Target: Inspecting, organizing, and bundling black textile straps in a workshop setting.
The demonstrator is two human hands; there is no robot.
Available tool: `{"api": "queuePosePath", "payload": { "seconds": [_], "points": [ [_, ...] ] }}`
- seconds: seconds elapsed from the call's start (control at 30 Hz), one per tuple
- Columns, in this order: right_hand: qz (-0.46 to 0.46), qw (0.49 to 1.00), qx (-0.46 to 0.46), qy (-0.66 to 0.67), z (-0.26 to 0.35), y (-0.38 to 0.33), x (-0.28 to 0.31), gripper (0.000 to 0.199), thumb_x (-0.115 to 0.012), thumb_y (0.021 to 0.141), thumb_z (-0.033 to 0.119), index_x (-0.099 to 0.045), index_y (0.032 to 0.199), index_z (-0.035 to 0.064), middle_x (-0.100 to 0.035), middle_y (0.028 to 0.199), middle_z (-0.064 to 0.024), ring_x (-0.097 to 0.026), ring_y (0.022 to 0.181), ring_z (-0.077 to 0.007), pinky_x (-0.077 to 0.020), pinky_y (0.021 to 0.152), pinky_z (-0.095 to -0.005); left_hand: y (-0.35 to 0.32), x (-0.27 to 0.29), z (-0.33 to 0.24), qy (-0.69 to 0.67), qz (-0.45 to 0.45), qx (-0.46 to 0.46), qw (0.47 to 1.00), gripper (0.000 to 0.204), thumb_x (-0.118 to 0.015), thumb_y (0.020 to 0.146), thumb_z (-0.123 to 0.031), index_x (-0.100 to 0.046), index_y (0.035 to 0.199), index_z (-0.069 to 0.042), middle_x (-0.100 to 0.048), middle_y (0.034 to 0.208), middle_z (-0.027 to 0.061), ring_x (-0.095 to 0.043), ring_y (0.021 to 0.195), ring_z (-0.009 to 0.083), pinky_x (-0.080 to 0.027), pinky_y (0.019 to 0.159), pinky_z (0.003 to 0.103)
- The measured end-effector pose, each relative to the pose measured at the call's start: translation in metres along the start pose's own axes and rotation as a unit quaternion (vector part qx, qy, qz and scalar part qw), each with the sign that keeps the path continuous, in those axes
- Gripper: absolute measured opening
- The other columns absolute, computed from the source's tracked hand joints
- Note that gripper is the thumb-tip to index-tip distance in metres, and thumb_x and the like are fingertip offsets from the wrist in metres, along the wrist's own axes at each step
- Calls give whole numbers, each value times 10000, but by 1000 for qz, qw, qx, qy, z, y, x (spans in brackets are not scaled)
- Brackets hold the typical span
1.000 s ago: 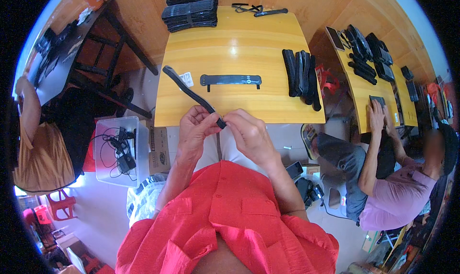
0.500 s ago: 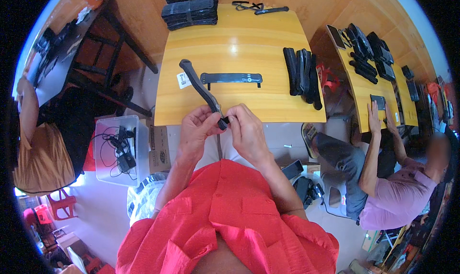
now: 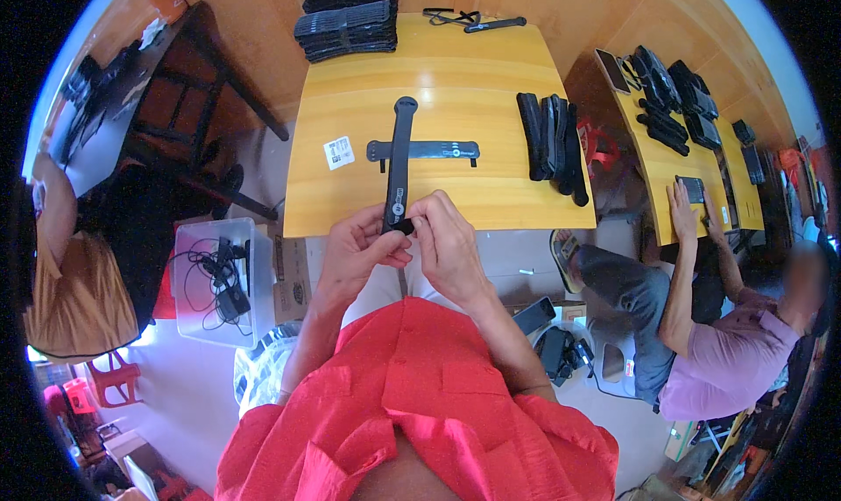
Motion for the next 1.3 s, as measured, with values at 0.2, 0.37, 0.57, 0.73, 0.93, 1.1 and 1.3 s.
{"api": "queuePosePath", "payload": {
  "seconds": [0.2, 0.37, 0.57, 0.73, 0.93, 1.1, 1.3],
  "points": [
    [41, 999, 10, 14, 5, -2, 1, 84, -552, 818, 49, -486, 811, -3, -453, 733, -123, -530, 612, -251, -431, 552, -328, -2, -2, 2, 25, -15, -14, 999, 282, -532, 858, -47, -480, 1126, 25, -602, 773, 67, -590, 617, 107, -490, 548, 208],
    [59, 997, 46, 9, 10, -3, -3, 134, -577, 810, 106, -531, 733, 7, -514, 663, -120, -544, 574, -289, -420, 506, -353, -8, -9, -2, 77, 39, -6, 996, 227, -494, 889, -84, -469, 1093, 12, -559, 694, 51, -541, 548, 92, -442, 481, 206],
    [90, 994, 45, -31, 0, -15, 3, 161, -569, 805, 113, -545, 696, -3, -488, 577, -112, -536, 528, -248, -395, 479, -345, -20, -18, 6, 162, 142, 63, 975, 198, -437, 928, -217, -490, 914, -27, -472, 541, -1, -430, 443, 65, -320, 404, 209],
    [-67, 975, -193, 87, -64, -23, 87, 271, -508, 822, 148, -471, 568, 62, -367, 469, 49, -356, 383, -33, -257, 358, -218, -47, 20, 16, 102, 164, 185, 964, 266, -460, 908, -233, -470, 718, -47, -413, 501, -19, -365, 416, 50, -251, 386, 205],
    [-196, 928, -290, 126, -107, -40, 193, 203, -512, 846, 207, -562, 705, 70, -375, 444, 53, -321, 325, -43, -244, 299, -212, -94, 129, 12, 225, 218, 206, 927, 209, -509, 870, -215, -529, 798, -20, -405, 509, -15, -336, 386, 53, -249, 360, 228],
    [-277, 907, -288, 129, -98, -49, 241, 194, -520, 845, 198, -533, 698, 72, -318, 441, 63, -276, 317, -33, -243, 310, -191, -129, 222, -13, 38, 41, 120, 991, 244, -531, 867, -237, -533, 836, 5, -413, 526, -8, -324, 364, 53, -260, 339, 196],
    [27, 958, -283, 37, -78, -27, 171, 304, -527, 839, 163, -471, 559, 60, -427, 460, 19, -404, 366, -46, -294, 359, -202, -88, 221, 6, 37, -104, 51, 993, 242, -503, 893, -234, -537, 913, 5, -361, 529, -45, -303, 405, 41, -222, 359, 174]
  ]
}}
Point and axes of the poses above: each hand's wrist, its own y-axis towards the middle knuckle, its own x-axis out of the back of the hand, z = x × y, the point moved 8 cm from there along y, towards the middle knuckle
